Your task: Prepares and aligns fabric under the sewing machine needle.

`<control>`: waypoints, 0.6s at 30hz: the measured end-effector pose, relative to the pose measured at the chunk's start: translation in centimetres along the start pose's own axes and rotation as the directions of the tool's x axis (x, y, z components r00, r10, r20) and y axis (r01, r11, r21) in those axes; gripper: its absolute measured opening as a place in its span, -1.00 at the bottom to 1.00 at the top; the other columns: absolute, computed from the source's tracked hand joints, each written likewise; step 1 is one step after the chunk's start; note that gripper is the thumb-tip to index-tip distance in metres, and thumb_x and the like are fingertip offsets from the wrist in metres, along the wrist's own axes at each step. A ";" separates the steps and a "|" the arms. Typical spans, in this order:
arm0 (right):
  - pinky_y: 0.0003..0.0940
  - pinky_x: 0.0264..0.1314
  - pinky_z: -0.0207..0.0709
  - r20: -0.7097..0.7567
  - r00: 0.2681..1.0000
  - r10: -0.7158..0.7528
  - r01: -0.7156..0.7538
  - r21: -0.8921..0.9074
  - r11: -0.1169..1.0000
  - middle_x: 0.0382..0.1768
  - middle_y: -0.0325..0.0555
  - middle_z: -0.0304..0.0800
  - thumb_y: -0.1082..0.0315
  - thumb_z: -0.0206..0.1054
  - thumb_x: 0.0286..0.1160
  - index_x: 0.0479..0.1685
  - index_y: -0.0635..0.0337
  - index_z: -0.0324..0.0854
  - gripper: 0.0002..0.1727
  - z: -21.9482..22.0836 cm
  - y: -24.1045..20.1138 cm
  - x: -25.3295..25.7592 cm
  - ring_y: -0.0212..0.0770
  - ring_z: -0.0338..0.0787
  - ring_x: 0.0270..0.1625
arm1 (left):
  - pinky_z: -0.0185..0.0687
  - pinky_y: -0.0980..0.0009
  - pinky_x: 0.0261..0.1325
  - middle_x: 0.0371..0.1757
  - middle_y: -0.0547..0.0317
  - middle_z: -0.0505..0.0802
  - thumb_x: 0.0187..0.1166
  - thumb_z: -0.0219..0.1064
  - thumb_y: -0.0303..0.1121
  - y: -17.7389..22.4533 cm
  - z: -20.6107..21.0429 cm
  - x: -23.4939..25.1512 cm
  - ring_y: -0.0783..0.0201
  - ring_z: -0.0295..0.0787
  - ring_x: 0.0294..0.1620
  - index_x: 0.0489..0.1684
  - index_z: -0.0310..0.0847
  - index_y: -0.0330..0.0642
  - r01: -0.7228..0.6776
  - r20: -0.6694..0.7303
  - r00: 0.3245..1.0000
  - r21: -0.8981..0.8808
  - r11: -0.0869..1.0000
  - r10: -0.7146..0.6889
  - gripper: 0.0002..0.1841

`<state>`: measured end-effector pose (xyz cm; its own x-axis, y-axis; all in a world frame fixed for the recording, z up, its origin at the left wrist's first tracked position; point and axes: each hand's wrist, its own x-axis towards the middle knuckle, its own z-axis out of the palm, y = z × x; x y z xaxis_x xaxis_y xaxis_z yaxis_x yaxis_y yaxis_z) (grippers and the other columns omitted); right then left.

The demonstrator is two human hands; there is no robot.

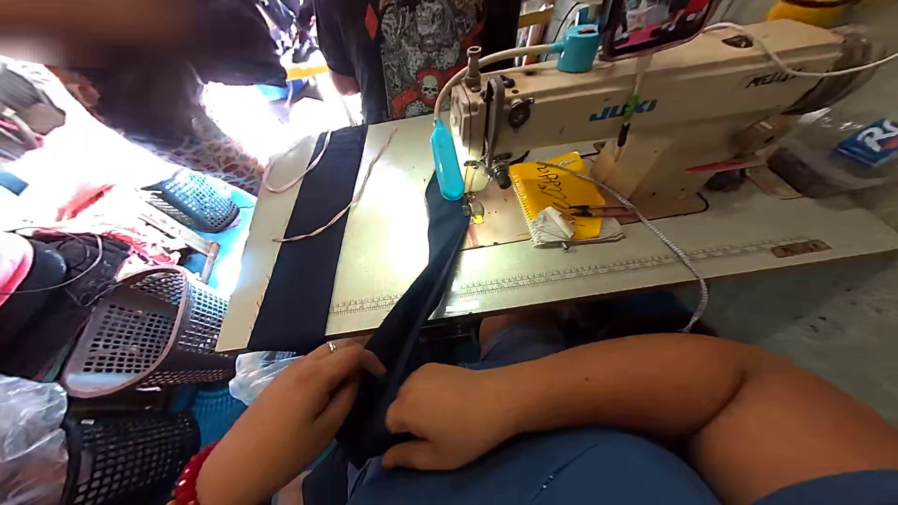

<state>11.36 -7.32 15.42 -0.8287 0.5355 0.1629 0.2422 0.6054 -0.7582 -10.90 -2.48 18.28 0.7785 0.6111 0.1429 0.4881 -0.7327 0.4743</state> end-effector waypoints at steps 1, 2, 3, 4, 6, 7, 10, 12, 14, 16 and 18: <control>0.06 -0.19 0.59 0.018 1.000 -0.016 0.016 -0.008 1.000 -0.47 0.15 0.74 0.27 0.35 0.60 -0.39 0.40 0.69 -0.68 0.2 -0.4 0.8 0.11 0.82 -0.27 | 0.64 0.53 0.06 -0.11 0.29 0.86 0.71 0.04 -0.23 0.1 -0.5 0.1 0.48 0.76 -0.04 -0.09 0.80 0.03 0.012 0.040 0.999 -0.015 1.000 -0.012 -0.68; 0.07 -0.18 0.59 0.028 0.999 -0.032 0.032 -0.001 0.999 -0.44 0.15 0.75 0.28 0.35 0.59 -0.36 0.40 0.69 -0.70 0.6 -0.7 1.5 0.12 0.82 -0.25 | 0.64 0.50 0.05 -0.10 0.29 0.86 0.76 0.04 -0.11 0.3 -1.0 0.2 0.47 0.75 -0.04 -0.07 0.80 0.02 0.042 0.090 0.995 -0.022 0.999 -0.040 -0.64; 0.07 -0.18 0.61 0.025 0.998 -0.055 0.055 0.011 0.998 -0.42 0.15 0.76 0.29 0.36 0.58 -0.33 0.40 0.70 -0.72 1.0 -0.9 2.2 0.11 0.83 -0.23 | 0.66 0.42 0.03 -0.11 0.27 0.85 0.78 0.03 0.02 0.5 -1.3 0.2 0.43 0.77 -0.05 -0.07 0.80 0.01 0.080 0.142 0.987 -0.012 0.997 -0.077 -0.58; 0.07 -0.15 0.62 0.019 0.997 -0.075 0.074 0.028 0.997 -0.41 0.14 0.77 0.31 0.37 0.57 -0.32 0.39 0.71 -0.74 1.5 -1.1 2.9 0.10 0.83 -0.22 | 0.69 0.30 0.00 -0.12 0.22 0.85 0.77 0.02 0.12 0.6 -1.5 0.3 0.35 0.78 -0.06 -0.07 0.79 -0.02 0.115 0.193 0.975 0.006 0.993 -0.114 -0.51; 0.05 -0.11 0.62 0.011 0.995 -0.098 0.097 0.072 0.993 -0.41 0.13 0.78 0.34 0.38 0.56 -0.27 0.39 0.73 -0.78 2.2 -1.5 3.9 0.07 0.83 -0.21 | 0.70 0.08 -0.03 -0.14 0.08 0.85 0.73 0.02 0.21 0.7 -1.5 0.4 0.15 0.81 -0.07 -0.11 0.77 -0.14 0.167 0.256 0.951 0.048 0.985 -0.174 -0.40; 0.04 -0.08 0.62 0.012 0.994 -0.107 0.105 0.090 0.990 -0.38 0.14 0.80 0.35 0.37 0.55 -0.24 0.39 0.74 -0.79 2.4 -1.6 4.3 0.07 0.84 -0.19 | 0.69 0.01 -0.02 -0.15 0.03 0.84 0.71 0.05 0.22 0.8 -1.4 0.4 0.07 0.81 -0.05 -0.12 0.76 -0.19 0.193 0.270 0.941 0.066 0.979 -0.204 -0.39; 0.06 -0.04 0.63 0.060 0.991 -0.121 0.112 0.137 0.984 -0.32 0.20 0.82 0.36 0.33 0.61 -0.14 0.43 0.74 -0.77 2.7 -1.3 4.7 0.11 0.85 -0.14 | 0.72 -0.02 -0.10 -0.23 -0.02 0.83 0.66 0.20 0.04 0.3 -0.4 -0.2 0.00 0.83 -0.13 -0.19 0.73 -0.24 0.180 0.186 0.962 0.116 0.977 -0.199 -0.54; 0.04 -0.04 0.63 0.075 0.986 -0.150 0.137 0.160 0.978 -0.31 0.22 0.79 0.37 0.30 0.64 -0.16 0.44 0.72 -0.76 2.4 -0.7 4.2 0.13 0.84 -0.12 | 0.75 0.05 -0.16 -0.26 0.03 0.84 0.65 0.19 -0.08 -0.2 0.2 -0.9 0.05 0.85 -0.18 -0.25 0.74 -0.20 0.148 0.078 0.984 0.143 0.979 -0.160 -0.64; 0.02 0.07 0.65 0.065 0.981 -0.183 0.171 0.161 0.972 -0.20 0.20 0.85 0.38 0.30 0.63 -0.03 0.40 0.77 -0.77 1.5 0.3 3.4 0.11 0.86 -0.03 | 0.73 0.14 -0.19 -0.27 0.06 0.83 0.71 0.11 -0.08 -0.5 0.4 -1.6 0.12 0.84 -0.19 -0.31 0.74 -0.16 0.153 -0.013 0.988 0.146 0.977 -0.153 -0.61; -0.04 0.17 0.68 0.004 0.985 -0.171 0.169 0.138 0.976 -0.10 0.11 0.91 0.41 0.31 0.61 0.07 0.32 0.82 -0.76 0.3 1.4 2.3 0.00 0.89 0.04 | 0.71 0.27 -0.15 -0.26 0.11 0.84 0.76 0.06 -0.08 -0.8 0.6 -2.3 0.21 0.81 -0.18 -0.32 0.76 -0.14 0.154 -0.109 0.984 0.120 0.981 -0.141 -0.58; -0.16 0.16 0.70 -0.151 0.977 -0.150 0.158 0.045 0.986 -0.14 -0.02 0.92 0.39 0.29 0.63 0.00 0.24 0.84 -0.78 -0.7 2.7 1.3 -0.14 0.89 -0.01 | 0.69 0.38 -0.10 -0.20 0.14 0.86 0.77 0.08 -0.08 -1.1 0.7 -2.9 0.31 0.80 -0.13 -0.35 0.77 -0.12 0.151 -0.193 0.972 0.078 0.985 -0.134 -0.58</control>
<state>11.28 -4.60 14.05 -0.7700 0.5214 0.3677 0.0855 0.6555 -0.7504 -13.44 -3.65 16.78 0.6154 0.7498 0.2432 0.6294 -0.6532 0.4209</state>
